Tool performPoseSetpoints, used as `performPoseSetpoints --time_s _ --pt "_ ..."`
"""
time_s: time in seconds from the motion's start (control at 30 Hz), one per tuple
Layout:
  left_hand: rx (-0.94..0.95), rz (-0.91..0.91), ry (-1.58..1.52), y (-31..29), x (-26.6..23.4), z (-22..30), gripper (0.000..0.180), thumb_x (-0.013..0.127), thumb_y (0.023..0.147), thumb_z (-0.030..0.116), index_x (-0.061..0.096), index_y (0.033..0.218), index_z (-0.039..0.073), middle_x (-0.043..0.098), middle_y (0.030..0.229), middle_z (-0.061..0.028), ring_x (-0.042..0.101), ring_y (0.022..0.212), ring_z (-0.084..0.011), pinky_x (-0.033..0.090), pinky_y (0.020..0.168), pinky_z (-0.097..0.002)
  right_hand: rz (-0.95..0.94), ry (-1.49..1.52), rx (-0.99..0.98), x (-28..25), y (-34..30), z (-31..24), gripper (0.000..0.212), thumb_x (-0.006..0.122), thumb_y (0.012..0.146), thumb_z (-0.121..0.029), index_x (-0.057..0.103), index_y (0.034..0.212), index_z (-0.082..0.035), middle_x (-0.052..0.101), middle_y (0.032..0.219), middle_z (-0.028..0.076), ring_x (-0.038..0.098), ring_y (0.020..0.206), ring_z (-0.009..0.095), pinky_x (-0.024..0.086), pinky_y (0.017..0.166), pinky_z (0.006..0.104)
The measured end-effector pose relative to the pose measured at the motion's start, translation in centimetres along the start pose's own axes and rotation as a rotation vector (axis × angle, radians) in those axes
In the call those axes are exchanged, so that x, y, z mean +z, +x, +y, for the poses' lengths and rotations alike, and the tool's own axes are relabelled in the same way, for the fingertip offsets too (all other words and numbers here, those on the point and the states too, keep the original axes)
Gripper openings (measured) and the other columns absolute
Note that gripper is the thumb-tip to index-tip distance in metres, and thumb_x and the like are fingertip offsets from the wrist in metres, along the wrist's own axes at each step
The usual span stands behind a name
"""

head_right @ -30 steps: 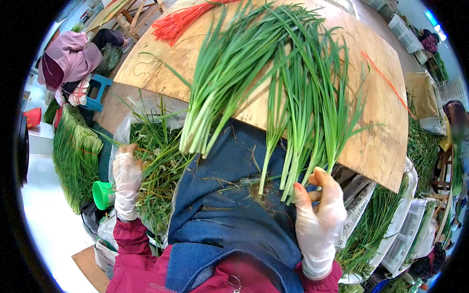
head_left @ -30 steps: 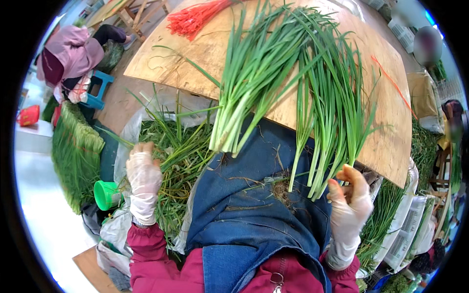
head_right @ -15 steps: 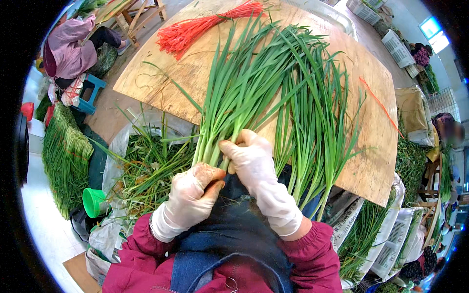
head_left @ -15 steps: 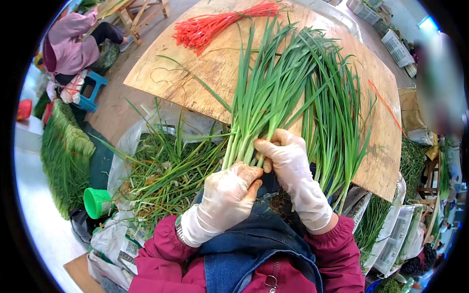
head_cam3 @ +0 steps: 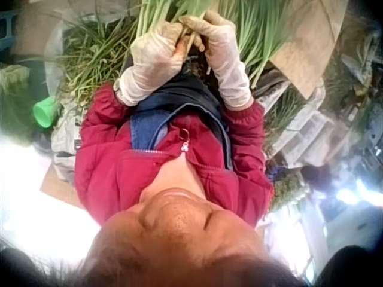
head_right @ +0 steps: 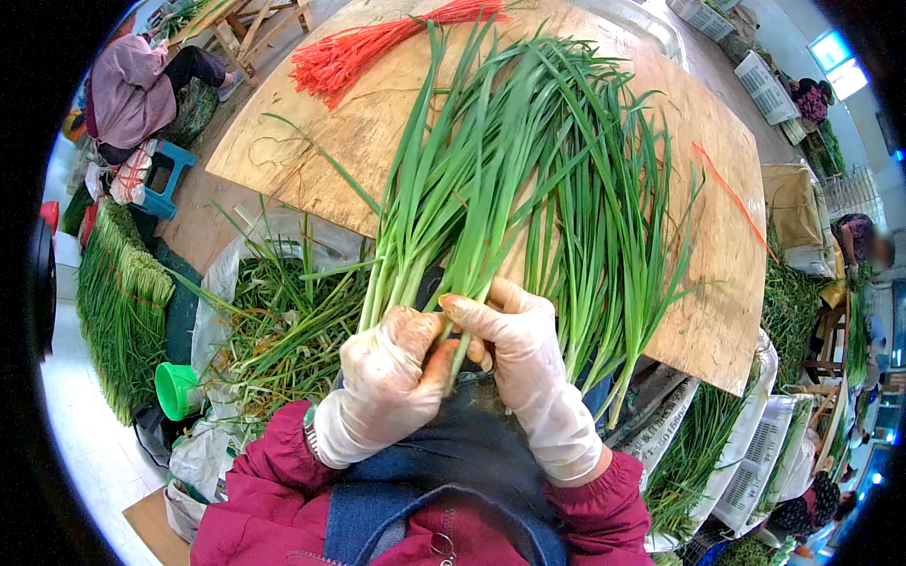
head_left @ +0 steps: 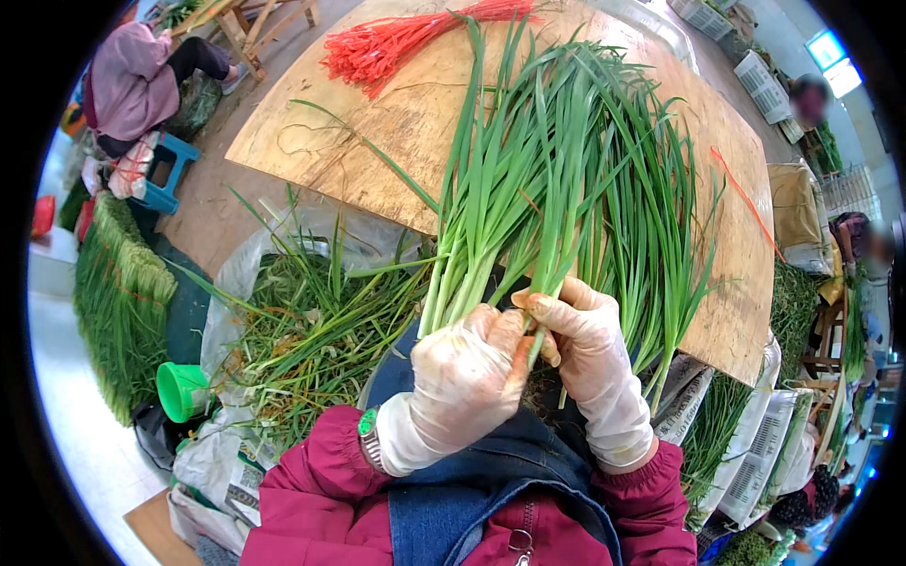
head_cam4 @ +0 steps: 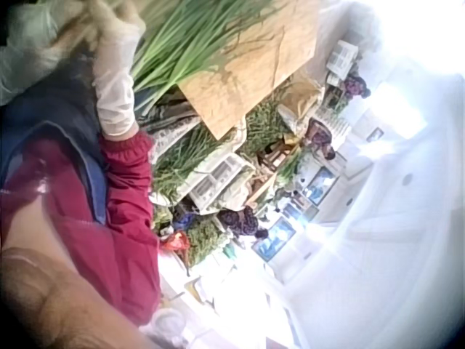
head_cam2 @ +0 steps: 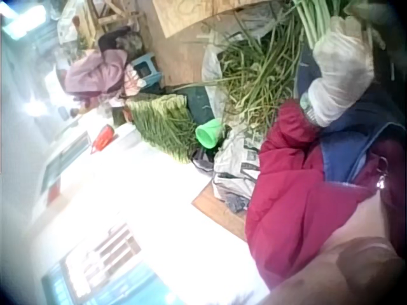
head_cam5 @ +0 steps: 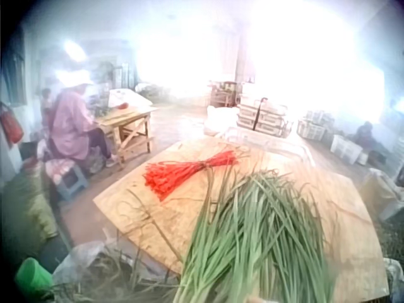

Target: The person cleans and sorts garlic sprouts by removing damaged leaves and debris from the stalks before placing them onto a wooden board.

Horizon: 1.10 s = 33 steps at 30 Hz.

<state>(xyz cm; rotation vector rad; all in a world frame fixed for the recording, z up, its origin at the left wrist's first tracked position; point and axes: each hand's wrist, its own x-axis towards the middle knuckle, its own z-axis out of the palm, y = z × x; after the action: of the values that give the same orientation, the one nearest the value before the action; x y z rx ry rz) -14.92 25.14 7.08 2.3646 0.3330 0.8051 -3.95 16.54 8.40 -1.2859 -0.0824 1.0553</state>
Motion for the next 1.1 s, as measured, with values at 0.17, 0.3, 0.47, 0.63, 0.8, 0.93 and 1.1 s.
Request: performPoseSetpoints --time_s 0.17,0.3,0.47,0.63,0.8,0.93,1.1 --pt "-0.007 -0.186 -0.392 0.7 -1.1 -0.2 0.027 0.064 0.067 0.001 0.054 0.092 -0.003 0.055 0.073 -0.0134 0.056 0.062 -0.0255 0.045 0.055 -0.0303 -0.034 0.148 0.006 -1.9 -0.6 0.2 0.019 0.063 0.072 -0.009 0.059 0.086 0.004 0.058 0.067 0.005 0.043 0.044 0.004 0.030 0.039 0.0145" --pt "0.048 0.030 -0.163 3.1 -1.2 -1.6 0.029 0.064 0.066 -0.001 0.056 0.094 0.002 0.055 0.077 -0.0113 0.056 0.065 -0.0236 0.045 0.058 -0.0293 -0.065 0.238 0.006 -3.1 -0.7 0.8 0.020 0.061 0.071 -0.009 0.058 0.085 0.005 0.058 0.066 0.008 0.043 0.043 0.007 0.029 0.038 0.0164" --pt "0.136 -0.199 0.490 7.8 1.1 -2.4 0.038 0.066 0.063 0.014 0.054 0.098 0.006 0.051 0.080 -0.0081 0.055 0.062 -0.0236 0.043 0.053 -0.0339 -0.113 0.343 0.006 -3.6 -0.8 0.9 0.023 0.062 0.070 -0.010 0.057 0.086 0.006 0.056 0.065 0.011 0.045 0.044 0.010 0.033 0.039 0.0179" --pt "0.153 -0.119 0.314 9.5 0.6 -3.6 0.033 0.067 0.065 0.015 0.056 0.095 0.005 0.052 0.082 -0.0103 0.054 0.065 -0.0233 0.044 0.057 -0.0313 -0.115 0.460 -0.024 -3.7 -1.1 0.8 0.025 0.062 0.071 -0.012 0.055 0.085 0.007 0.056 0.068 0.011 0.047 0.047 0.012 0.036 0.043 0.0196" --pt "0.058 -0.243 -0.299 8.1 0.8 -2.3 0.026 0.063 0.073 0.009 0.057 0.097 0.000 0.055 0.081 -0.0044 0.052 0.066 -0.0106 0.042 0.056 -0.0241 -0.332 0.623 -0.018 -5.5 -0.7 1.5 0.025 0.059 0.073 -0.014 0.053 0.085 0.006 0.056 0.070 0.013 0.054 0.057 0.016 0.043 0.052 0.0224" --pt "-0.702 -0.681 -0.857 8.2 0.1 0.3 0.033 0.058 0.080 0.015 0.050 0.104 -0.007 0.058 0.074 -0.0048 0.050 0.054 -0.0058 0.040 0.051 -0.0165 -0.177 0.489 -0.056 -4.7 -1.6 1.3 0.025 0.056 0.074 -0.014 0.052 0.090 0.006 0.057 0.073 0.014 0.055 0.061 0.018 0.045 0.055 0.0234" --pt "-0.711 -0.664 -0.756 7.8 0.5 0.5 0.028 0.057 0.079 0.011 0.052 0.102 -0.005 0.059 0.072 -0.0048 0.050 0.053 -0.0060 0.039 0.048 -0.0173 -0.220 0.507 0.014 -4.9 -1.9 1.2 0.026 0.055 0.077 -0.011 0.052 0.096 0.006 0.058 0.073 0.013 0.057 0.062 0.016 0.045 0.054 0.0212"
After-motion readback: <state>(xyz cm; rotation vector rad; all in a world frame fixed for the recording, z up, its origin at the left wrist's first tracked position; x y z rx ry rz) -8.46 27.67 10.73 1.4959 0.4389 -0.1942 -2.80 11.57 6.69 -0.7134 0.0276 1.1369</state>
